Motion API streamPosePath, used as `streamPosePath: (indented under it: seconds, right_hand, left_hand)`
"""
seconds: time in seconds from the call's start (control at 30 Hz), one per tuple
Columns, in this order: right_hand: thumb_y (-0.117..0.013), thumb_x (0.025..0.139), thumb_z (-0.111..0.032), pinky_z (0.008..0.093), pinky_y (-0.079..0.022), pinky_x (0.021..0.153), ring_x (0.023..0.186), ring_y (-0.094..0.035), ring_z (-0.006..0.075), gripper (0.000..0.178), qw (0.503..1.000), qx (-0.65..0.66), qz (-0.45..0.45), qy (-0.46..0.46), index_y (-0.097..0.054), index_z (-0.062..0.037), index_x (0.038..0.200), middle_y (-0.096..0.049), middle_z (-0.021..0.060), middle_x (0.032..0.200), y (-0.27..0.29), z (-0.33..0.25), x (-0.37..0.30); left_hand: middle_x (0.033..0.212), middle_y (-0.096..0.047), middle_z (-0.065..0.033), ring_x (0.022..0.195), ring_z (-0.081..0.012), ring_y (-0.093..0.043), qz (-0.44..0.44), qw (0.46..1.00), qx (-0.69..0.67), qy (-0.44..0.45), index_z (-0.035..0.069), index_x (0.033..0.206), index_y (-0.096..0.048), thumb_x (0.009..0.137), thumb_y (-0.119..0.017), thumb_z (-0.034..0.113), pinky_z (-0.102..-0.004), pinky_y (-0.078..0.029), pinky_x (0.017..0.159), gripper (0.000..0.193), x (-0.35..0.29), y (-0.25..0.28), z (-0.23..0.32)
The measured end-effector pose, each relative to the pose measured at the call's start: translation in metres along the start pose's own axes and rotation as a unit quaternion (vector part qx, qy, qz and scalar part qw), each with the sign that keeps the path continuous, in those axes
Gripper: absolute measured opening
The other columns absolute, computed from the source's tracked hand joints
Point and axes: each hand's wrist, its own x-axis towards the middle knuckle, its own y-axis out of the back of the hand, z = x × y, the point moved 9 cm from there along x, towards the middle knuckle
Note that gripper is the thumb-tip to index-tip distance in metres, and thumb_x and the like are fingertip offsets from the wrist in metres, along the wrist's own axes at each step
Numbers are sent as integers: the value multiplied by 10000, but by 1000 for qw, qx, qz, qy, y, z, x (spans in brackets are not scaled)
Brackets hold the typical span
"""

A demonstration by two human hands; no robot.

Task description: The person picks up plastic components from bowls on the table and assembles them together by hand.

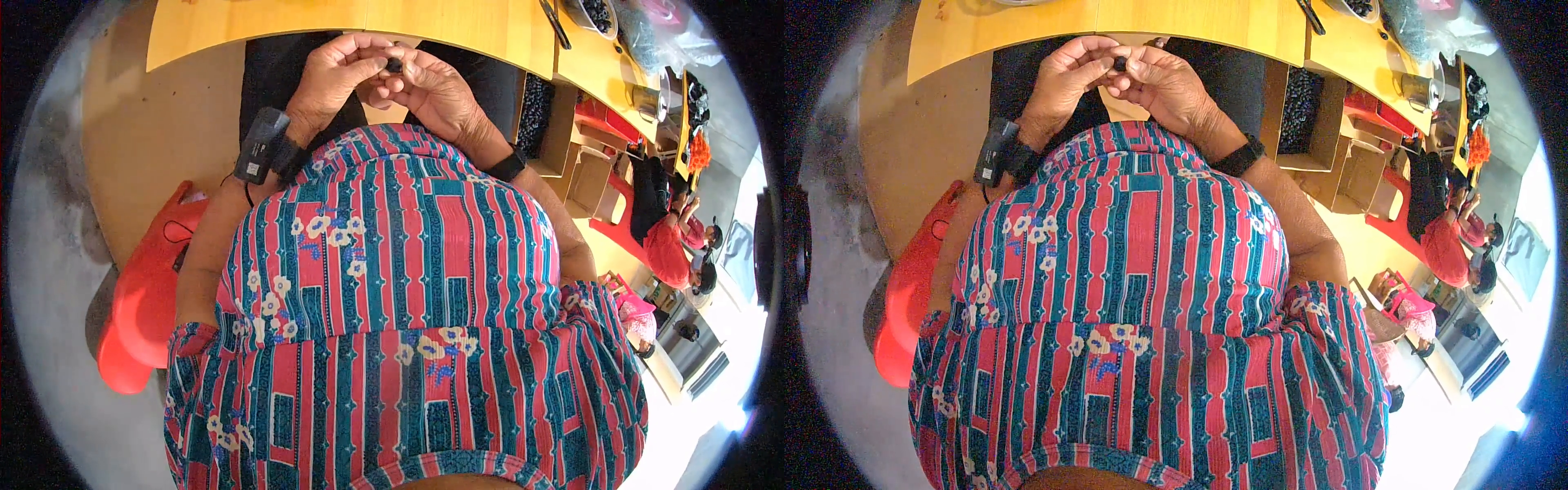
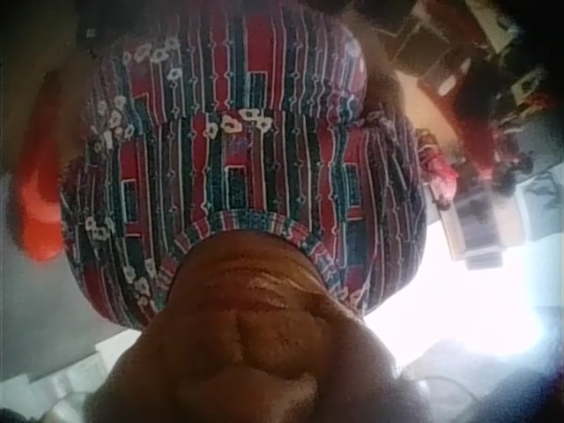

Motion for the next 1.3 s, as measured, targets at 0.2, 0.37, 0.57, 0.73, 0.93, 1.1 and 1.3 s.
streamPosePath:
  seconds: [0.2, 0.37, 0.57, 0.73, 0.93, 1.1, 1.3]
  right_hand:
    - [-527, 893, -173, 369, -485, 864, 817, -584, 188, 271, 1000, -10, 5, -1, -544, 11, 1092, -572, 66, 813, -1, 1, -1]
    - [-526, 892, -139, 344, -505, 825, 780, -588, 166, 236, 1000, -16, 2, 10, -549, 19, 1066, -582, 75, 820, -8, -3, -1]
    - [-536, 883, -108, 286, -503, 758, 724, -559, 129, 252, 999, -34, 19, 16, -553, -8, 1114, -588, 59, 843, -6, -2, 0]
    - [-548, 878, -101, 225, -461, 633, 683, -532, 96, 239, 996, -77, -11, 50, -576, -26, 1104, -583, 35, 803, -9, -6, -1]
    - [-556, 868, -77, 196, -442, 547, 619, -539, 79, 162, 986, -127, 66, 89, -593, -24, 1017, -593, 36, 746, -1, -13, -3]
    - [-553, 870, -70, 196, -438, 478, 550, -542, 87, 84, 977, -152, 109, 101, -593, -14, 917, -589, 48, 682, 3, -19, -4]
    - [-548, 877, -85, 204, -438, 447, 530, -528, 83, 104, 972, -163, 123, 114, -594, 7, 899, -559, 35, 640, 7, -23, -4]
  left_hand:
    - [992, -607, -68, 840, -137, -607, 11, 999, -11, 46, -5, 1108, -528, 871, -547, 64, -264, -510, 766, 248, -2, 0, -3]
    - [993, -609, -56, 838, -136, -607, 6, 996, -40, 77, 6, 1115, -533, 884, -544, 103, -258, -502, 771, 251, -3, -1, -2]
    - [1022, -599, -48, 893, -138, -595, -19, 986, -94, 139, 21, 1135, -526, 884, -558, 148, -272, -500, 792, 283, -5, -2, -12]
    - [1063, -583, -50, 934, -156, -585, -58, 981, -149, 110, 23, 1154, -514, 889, -549, 151, -299, -490, 839, 296, -4, -5, -13]
    - [1086, -577, -79, 976, -174, -581, -80, 972, -190, 115, -2, 1162, -506, 896, -526, 127, -311, -485, 867, 297, -4, -9, -10]
    - [1070, -584, -94, 962, -186, -593, -69, 967, -213, 123, -15, 1146, -515, 898, -511, 108, -307, -486, 867, 277, -4, -4, -17]
    - [1038, -592, -84, 929, -180, -604, -71, 969, -210, 107, -1, 1093, -535, 888, -521, 81, -295, -488, 858, 221, -2, -6, -15]
